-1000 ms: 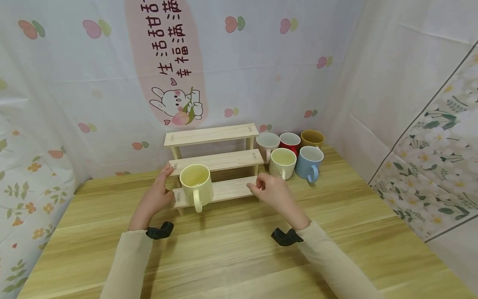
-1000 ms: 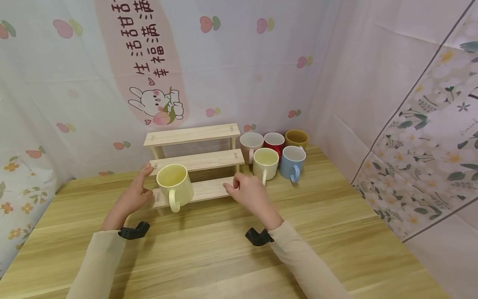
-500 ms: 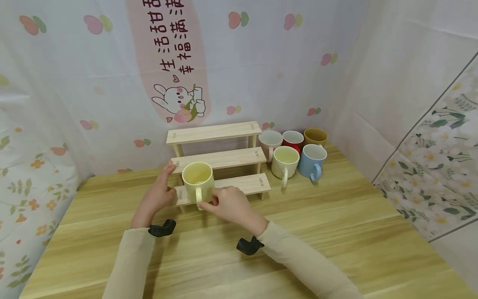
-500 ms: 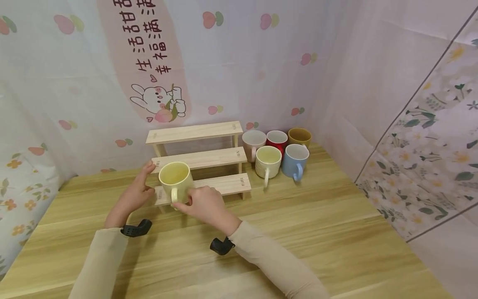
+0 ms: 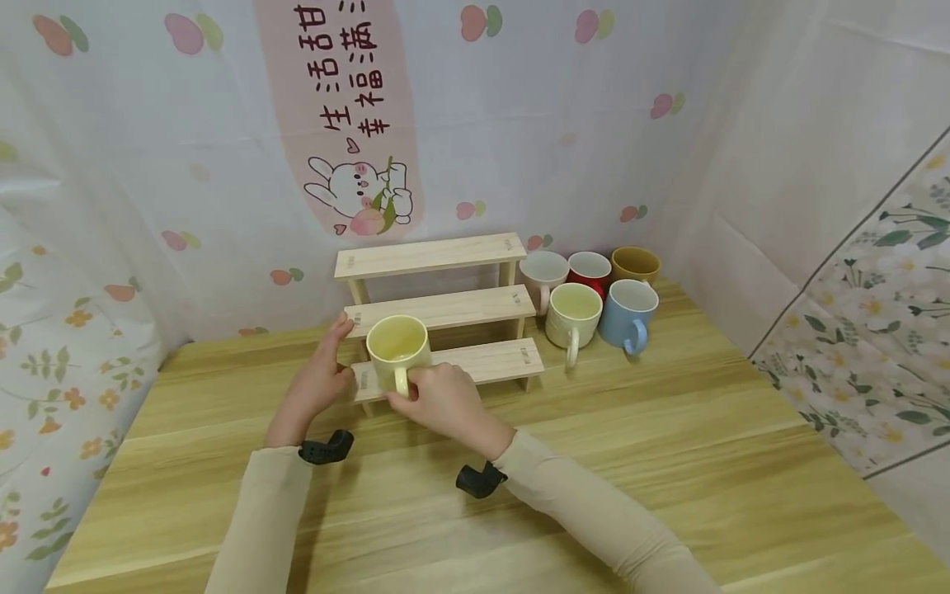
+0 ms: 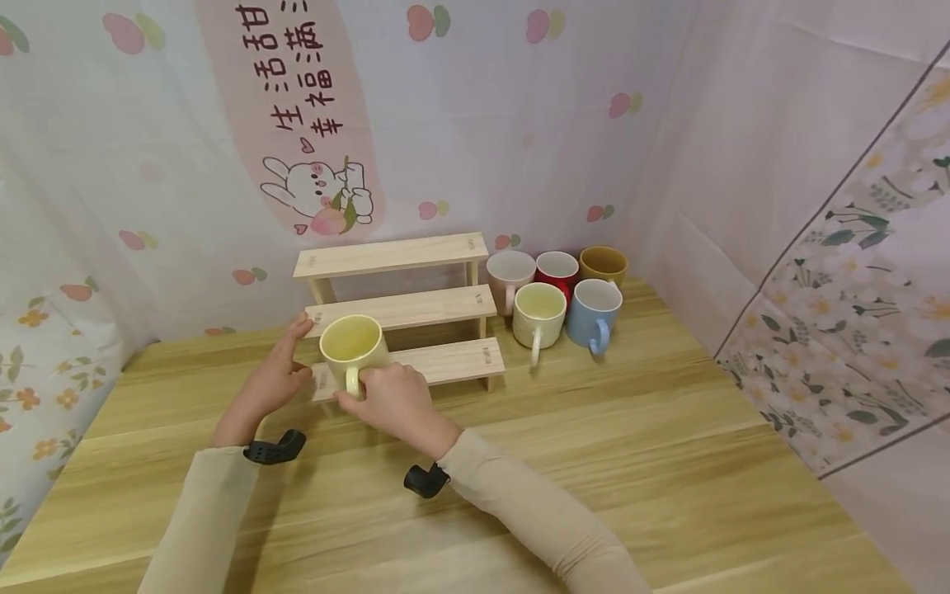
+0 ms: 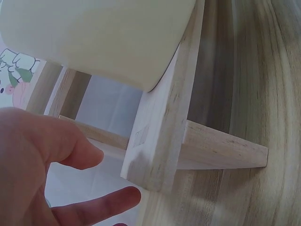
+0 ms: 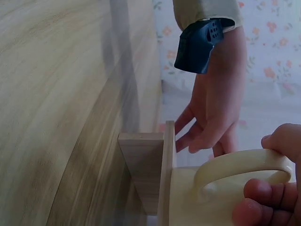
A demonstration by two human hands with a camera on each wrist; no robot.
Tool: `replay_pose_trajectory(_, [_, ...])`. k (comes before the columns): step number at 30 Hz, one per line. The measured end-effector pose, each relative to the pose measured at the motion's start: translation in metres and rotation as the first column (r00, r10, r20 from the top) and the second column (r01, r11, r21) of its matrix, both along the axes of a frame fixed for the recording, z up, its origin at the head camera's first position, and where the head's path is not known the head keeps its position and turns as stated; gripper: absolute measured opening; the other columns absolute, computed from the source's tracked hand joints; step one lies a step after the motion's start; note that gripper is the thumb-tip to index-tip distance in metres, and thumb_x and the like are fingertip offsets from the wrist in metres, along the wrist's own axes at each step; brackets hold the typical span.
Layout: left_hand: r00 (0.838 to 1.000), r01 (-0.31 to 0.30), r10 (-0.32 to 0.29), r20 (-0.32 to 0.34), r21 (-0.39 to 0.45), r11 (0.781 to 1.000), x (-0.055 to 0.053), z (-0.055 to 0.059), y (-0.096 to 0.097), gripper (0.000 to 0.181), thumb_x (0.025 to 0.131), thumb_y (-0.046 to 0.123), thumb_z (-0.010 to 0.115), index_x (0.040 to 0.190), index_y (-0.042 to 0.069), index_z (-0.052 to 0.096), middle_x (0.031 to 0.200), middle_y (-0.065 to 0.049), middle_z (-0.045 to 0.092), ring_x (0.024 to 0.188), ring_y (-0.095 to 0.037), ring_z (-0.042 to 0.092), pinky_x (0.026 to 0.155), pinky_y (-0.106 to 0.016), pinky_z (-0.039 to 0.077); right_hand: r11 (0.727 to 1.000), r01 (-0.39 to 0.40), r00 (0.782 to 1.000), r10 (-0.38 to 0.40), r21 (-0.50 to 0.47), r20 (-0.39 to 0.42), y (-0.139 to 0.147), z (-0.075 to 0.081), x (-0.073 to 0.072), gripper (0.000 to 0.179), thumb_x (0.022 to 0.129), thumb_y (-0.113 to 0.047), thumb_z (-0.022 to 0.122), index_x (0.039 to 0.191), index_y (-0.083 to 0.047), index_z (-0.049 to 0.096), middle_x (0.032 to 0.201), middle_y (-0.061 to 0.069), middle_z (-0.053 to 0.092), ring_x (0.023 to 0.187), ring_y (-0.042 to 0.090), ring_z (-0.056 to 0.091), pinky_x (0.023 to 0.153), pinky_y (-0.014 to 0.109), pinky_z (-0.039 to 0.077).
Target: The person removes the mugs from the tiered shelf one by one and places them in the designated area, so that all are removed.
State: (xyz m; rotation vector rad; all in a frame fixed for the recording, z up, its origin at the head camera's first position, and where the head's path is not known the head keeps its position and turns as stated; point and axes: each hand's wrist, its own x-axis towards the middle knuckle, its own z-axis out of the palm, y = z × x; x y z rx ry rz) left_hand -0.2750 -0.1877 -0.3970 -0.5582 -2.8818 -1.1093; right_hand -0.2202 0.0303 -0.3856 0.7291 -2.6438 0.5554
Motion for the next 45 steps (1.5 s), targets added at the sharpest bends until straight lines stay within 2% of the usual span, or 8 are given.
replay_pose_trajectory(8, [1.000, -0.003, 0.003, 0.022, -0.002, 1.000, 0.000, 0.002, -0.001, 0.073, 0.084, -0.008, 0.044, 0.151, -0.001, 0.017, 0.161, -0.017, 0.004, 0.124, -0.040, 0.042, 0.072, -0.035, 0.040, 0.999, 0.020, 0.999, -0.018, -0.044, 0.045, 0.010, 0.005, 0.003, 0.027, 0.084, -0.031, 0.070, 0.069, -0.014, 0.055, 0.053, -0.008, 0.046, 0.046, 0.003, 0.037, 0.042, 0.015, 0.026])
replay_pose_trajectory(13, [1.000, -0.008, 0.008, 0.024, -0.008, 1.000, 0.001, 0.002, -0.002, 0.073, 0.084, -0.008, 0.044, 0.151, 0.000, 0.018, 0.161, -0.017, 0.005, 0.108, -0.037, 0.050, 0.069, -0.033, 0.040, 0.997, 0.026, 0.998, -0.021, -0.072, 0.064, 0.019, 0.007, 0.005, 0.021, 0.086, -0.021, 0.067, 0.071, -0.012, 0.056, 0.054, -0.007, 0.042, 0.046, 0.003, 0.035, 0.042, 0.014, 0.025])
replay_pose_trajectory(20, [1.000, -0.006, 0.006, 0.030, -0.009, 1.000, 0.002, 0.003, -0.002, 0.073, 0.084, -0.007, 0.044, 0.152, 0.000, 0.017, 0.161, -0.016, 0.004, 0.120, -0.039, 0.044, 0.071, -0.034, 0.040, 0.990, 0.031, 0.998, -0.023, -0.138, 0.057, 0.029, 0.004, 0.005, 0.022, 0.089, -0.014, 0.061, 0.068, -0.011, 0.053, 0.055, -0.006, 0.039, 0.046, 0.005, 0.035, 0.043, 0.015, 0.026])
replay_pose_trajectory(23, [1.000, -0.006, 0.007, 0.030, -0.013, 1.000, 0.003, 0.004, -0.002, 0.074, 0.084, -0.007, 0.044, 0.152, 0.000, 0.016, 0.161, -0.016, 0.004, 0.115, -0.038, 0.047, 0.070, -0.033, 0.040, 0.988, 0.024, 1.000, -0.022, -0.154, 0.014, 0.033, 0.001, 0.004, 0.024, 0.089, -0.015, 0.062, 0.068, -0.011, 0.052, 0.054, -0.006, 0.040, 0.046, 0.005, 0.034, 0.043, 0.015, 0.024])
replay_pose_trajectory(29, [0.999, -0.006, 0.007, 0.032, -0.019, 1.000, 0.004, 0.005, 0.000, 0.073, 0.084, -0.006, 0.045, 0.152, 0.000, 0.017, 0.161, -0.016, 0.005, 0.083, -0.025, 0.052, 0.066, -0.030, 0.041, 0.980, -0.030, 0.993, 0.006, -0.197, -0.120, 0.047, -0.012, 0.003, 0.029, 0.087, -0.016, 0.065, 0.064, -0.011, 0.048, 0.052, -0.006, 0.040, 0.046, 0.003, 0.033, 0.044, 0.013, 0.023])
replay_pose_trajectory(35, [0.999, -0.002, 0.002, 0.034, -0.005, 1.000, 0.004, 0.005, 0.001, 0.074, 0.084, -0.005, 0.044, 0.152, 0.000, 0.017, 0.161, -0.015, 0.004, 0.082, -0.026, 0.051, 0.061, -0.027, 0.040, 0.973, -0.054, 0.989, 0.021, -0.225, -0.150, 0.066, -0.015, 0.008, 0.032, 0.086, -0.014, 0.066, 0.062, -0.011, 0.045, 0.052, -0.007, 0.036, 0.046, 0.004, 0.034, 0.044, 0.012, 0.024])
replay_pose_trajectory(41, [0.999, -0.005, 0.005, 0.047, 0.000, 1.000, 0.007, 0.005, 0.000, 0.074, 0.083, -0.006, 0.044, 0.152, 0.000, 0.016, 0.161, -0.014, 0.002, 0.084, -0.028, 0.050, 0.061, -0.027, 0.039, 0.961, -0.018, 0.997, -0.005, -0.274, -0.083, 0.087, -0.009, 0.019, 0.034, 0.085, -0.013, 0.068, 0.061, -0.011, 0.044, 0.054, -0.008, 0.035, 0.049, 0.005, 0.037, 0.045, 0.015, 0.028])
replay_pose_trajectory(45, [0.999, -0.002, 0.001, 0.037, 0.016, 1.000, 0.008, 0.005, 0.001, 0.074, 0.083, -0.008, 0.044, 0.151, -0.001, 0.017, 0.161, -0.017, 0.003, 0.098, -0.033, 0.050, 0.063, -0.026, 0.039, 0.947, 0.032, 0.999, -0.036, -0.321, -0.006, 0.104, -0.002, 0.031, 0.035, 0.085, -0.012, 0.069, 0.061, -0.011, 0.044, 0.055, -0.009, 0.033, 0.051, 0.006, 0.036, 0.046, 0.016, 0.028])
